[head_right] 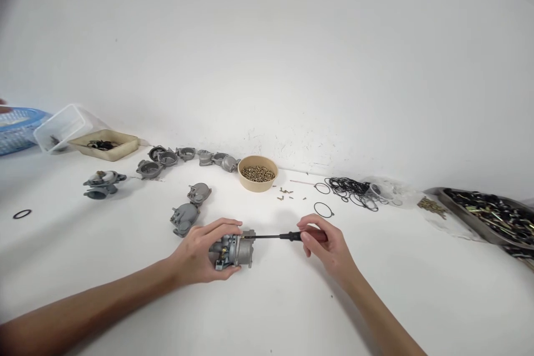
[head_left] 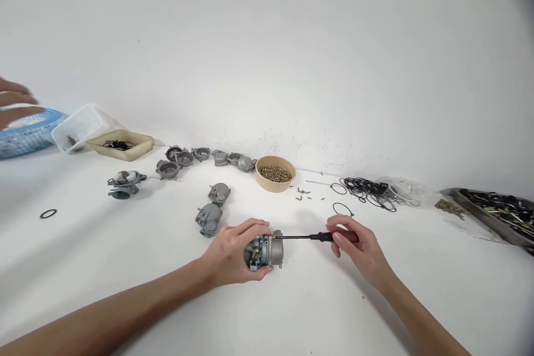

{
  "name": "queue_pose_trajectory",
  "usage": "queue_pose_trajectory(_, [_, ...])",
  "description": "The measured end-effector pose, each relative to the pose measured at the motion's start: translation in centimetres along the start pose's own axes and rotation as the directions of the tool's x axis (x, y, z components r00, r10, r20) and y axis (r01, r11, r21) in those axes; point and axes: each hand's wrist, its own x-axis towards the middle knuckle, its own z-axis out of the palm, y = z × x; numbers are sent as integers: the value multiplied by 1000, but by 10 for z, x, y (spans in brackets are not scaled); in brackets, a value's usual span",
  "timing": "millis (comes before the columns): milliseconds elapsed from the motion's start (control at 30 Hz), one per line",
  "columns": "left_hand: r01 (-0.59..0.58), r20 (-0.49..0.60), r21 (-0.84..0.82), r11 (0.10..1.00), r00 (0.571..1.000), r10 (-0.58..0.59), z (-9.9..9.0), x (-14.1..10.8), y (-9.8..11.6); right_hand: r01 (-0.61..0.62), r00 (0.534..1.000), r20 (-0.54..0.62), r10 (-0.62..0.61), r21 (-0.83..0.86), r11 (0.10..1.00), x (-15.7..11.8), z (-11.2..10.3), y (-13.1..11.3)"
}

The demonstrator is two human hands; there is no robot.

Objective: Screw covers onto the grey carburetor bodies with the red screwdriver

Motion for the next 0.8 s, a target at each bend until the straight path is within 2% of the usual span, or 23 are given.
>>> queue_pose_trajectory(200, [-5, 23, 17, 1000, 1000, 5, -1, 0, -1, -30, 999, 47, 22, 169, 985, 0, -4, 4])
queue_pose_trajectory(367, [17, 39, -8, 1000, 999, -17, -2, 2, 0, -16, 1000, -6, 17, 132, 991, 1, 0, 3])
queue_pose_trajectory(533, [31, 48, 2, 1000, 998, -31, -3, 1, 1, -13, 998, -60, 11, -34, 999, 3, 5, -1])
queue_pose_trajectory(600, [28, 48, 4, 1000, 998, -29, -4, 1, 2, 9, 999, -51, -12, -63, 998, 2, 5, -3])
queue_pose_trajectory(700, [25, 51, 12, 1000, 998, -26, -4, 1, 2, 90, 996, -5, -90, -18, 996, 0, 2, -3])
queue_pose_trajectory(800, [25, 53, 24, 999, 998, -27, -3, 1, 2, 84, 996, 35, -84, 15, 996, -2, -1, -3])
